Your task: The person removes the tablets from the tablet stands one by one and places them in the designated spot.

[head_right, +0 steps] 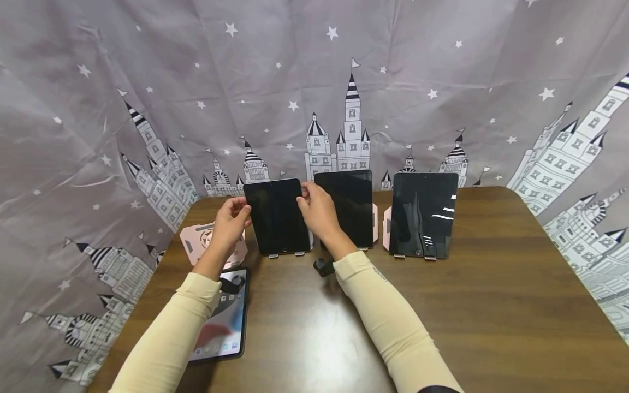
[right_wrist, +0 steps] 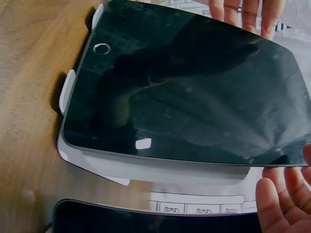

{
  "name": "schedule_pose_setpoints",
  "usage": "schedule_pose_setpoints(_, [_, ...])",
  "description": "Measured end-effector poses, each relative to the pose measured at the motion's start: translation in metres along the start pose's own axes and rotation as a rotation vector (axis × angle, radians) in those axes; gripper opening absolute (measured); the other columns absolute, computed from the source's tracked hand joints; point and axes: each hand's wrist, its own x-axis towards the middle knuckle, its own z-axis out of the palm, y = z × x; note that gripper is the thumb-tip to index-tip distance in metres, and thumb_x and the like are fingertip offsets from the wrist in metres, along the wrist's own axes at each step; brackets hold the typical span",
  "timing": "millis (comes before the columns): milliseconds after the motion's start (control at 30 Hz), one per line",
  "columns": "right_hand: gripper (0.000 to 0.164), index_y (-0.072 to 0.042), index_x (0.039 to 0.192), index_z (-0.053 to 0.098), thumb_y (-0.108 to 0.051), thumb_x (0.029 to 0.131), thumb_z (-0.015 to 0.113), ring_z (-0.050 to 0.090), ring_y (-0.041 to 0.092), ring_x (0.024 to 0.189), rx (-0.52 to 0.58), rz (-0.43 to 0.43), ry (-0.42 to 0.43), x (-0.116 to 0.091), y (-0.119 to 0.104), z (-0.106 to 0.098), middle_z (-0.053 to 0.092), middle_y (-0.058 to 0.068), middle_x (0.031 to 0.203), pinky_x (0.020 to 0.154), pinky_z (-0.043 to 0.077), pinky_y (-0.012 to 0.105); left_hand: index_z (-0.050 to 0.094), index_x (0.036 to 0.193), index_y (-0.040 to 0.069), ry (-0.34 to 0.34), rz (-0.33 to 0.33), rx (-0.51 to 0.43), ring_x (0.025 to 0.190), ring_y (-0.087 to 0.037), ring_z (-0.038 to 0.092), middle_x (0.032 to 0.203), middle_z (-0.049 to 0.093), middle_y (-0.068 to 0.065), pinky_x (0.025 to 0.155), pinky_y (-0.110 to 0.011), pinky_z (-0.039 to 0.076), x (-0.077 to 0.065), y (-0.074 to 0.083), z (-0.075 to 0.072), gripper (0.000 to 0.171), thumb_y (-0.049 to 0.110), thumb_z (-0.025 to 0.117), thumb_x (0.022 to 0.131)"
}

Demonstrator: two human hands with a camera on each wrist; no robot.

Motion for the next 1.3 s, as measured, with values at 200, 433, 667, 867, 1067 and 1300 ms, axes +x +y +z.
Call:
schedule_pose_setpoints(200, [0.023,-0.001,0.119,0.061,-0.009,0.098,0.061,0.061,0.024,0.091,0.003,-0.020,0.028,-0.005,0.004,0.005,0.064,0.011,0.102,0.081,0.051,0.038,0.056,0.119,-0.002,0.030,-0.002,-0.039,0.096,-0.019,0.054,0.108,0.054,-0.011,0.094,-0.051,0.051,-0.001,-0.001,0.000,0.021,0.009,0.055,0.101])
schedule_pose_setpoints(433, [0.017,0.001,0.113,0.061,-0.006,0.098,0.060,0.061,0.025,0.091,0.024,-0.102,0.077,-0.008,0.006,0.008,0.064,0.013,0.101,0.080,0.052,0.039,0.058,0.111,-0.003,0.074,0.037,-0.013,0.088,-0.018,0.056,0.101,0.057,-0.010,0.083,-0.040,0.057,-0.003,0.000,0.000,0.016,0.008,0.058,0.100])
schedule_pose_setpoints(667, [0.015,0.003,0.111,0.063,-0.004,0.097,0.061,0.062,0.027,0.087,0.064,-0.163,0.137,-0.014,0.006,0.008,0.065,0.014,0.097,0.077,0.054,0.039,0.060,0.110,-0.004,0.077,0.066,-0.010,0.087,-0.016,0.057,0.100,0.058,-0.010,0.079,-0.033,0.057,-0.011,0.001,-0.003,0.016,0.007,0.059,0.099])
schedule_pose_setpoints(867, [0.015,0.003,0.110,0.063,-0.004,0.097,0.061,0.063,0.027,0.088,0.102,-0.166,0.157,-0.019,0.004,0.008,0.065,0.014,0.097,0.076,0.055,0.038,0.061,0.110,-0.003,0.065,0.080,-0.007,0.085,-0.015,0.057,0.099,0.058,-0.008,0.082,-0.041,0.057,-0.018,0.006,-0.007,0.016,0.009,0.060,0.099])
schedule_pose_setpoints(1067, [0.013,0.003,0.107,0.065,-0.005,0.097,0.063,0.062,0.025,0.085,0.099,-0.134,0.159,-0.025,0.001,0.006,0.067,0.014,0.096,0.075,0.053,0.038,0.062,0.110,-0.003,0.051,0.073,0.002,0.084,-0.016,0.057,0.097,0.057,-0.008,0.079,-0.037,0.057,-0.025,0.008,-0.011,0.016,0.008,0.060,0.099])
schedule_pose_setpoints(1300, [0.010,0.001,0.101,0.066,-0.007,0.096,0.064,0.058,0.024,0.080,0.083,-0.086,0.140,-0.035,-0.002,0.004,0.066,0.012,0.090,0.071,0.050,0.037,0.061,0.109,-0.004,0.028,0.061,0.044,0.081,-0.015,0.058,0.099,0.059,-0.011,0.081,-0.044,0.057,-0.033,0.007,-0.014,0.015,0.006,0.060,0.098])
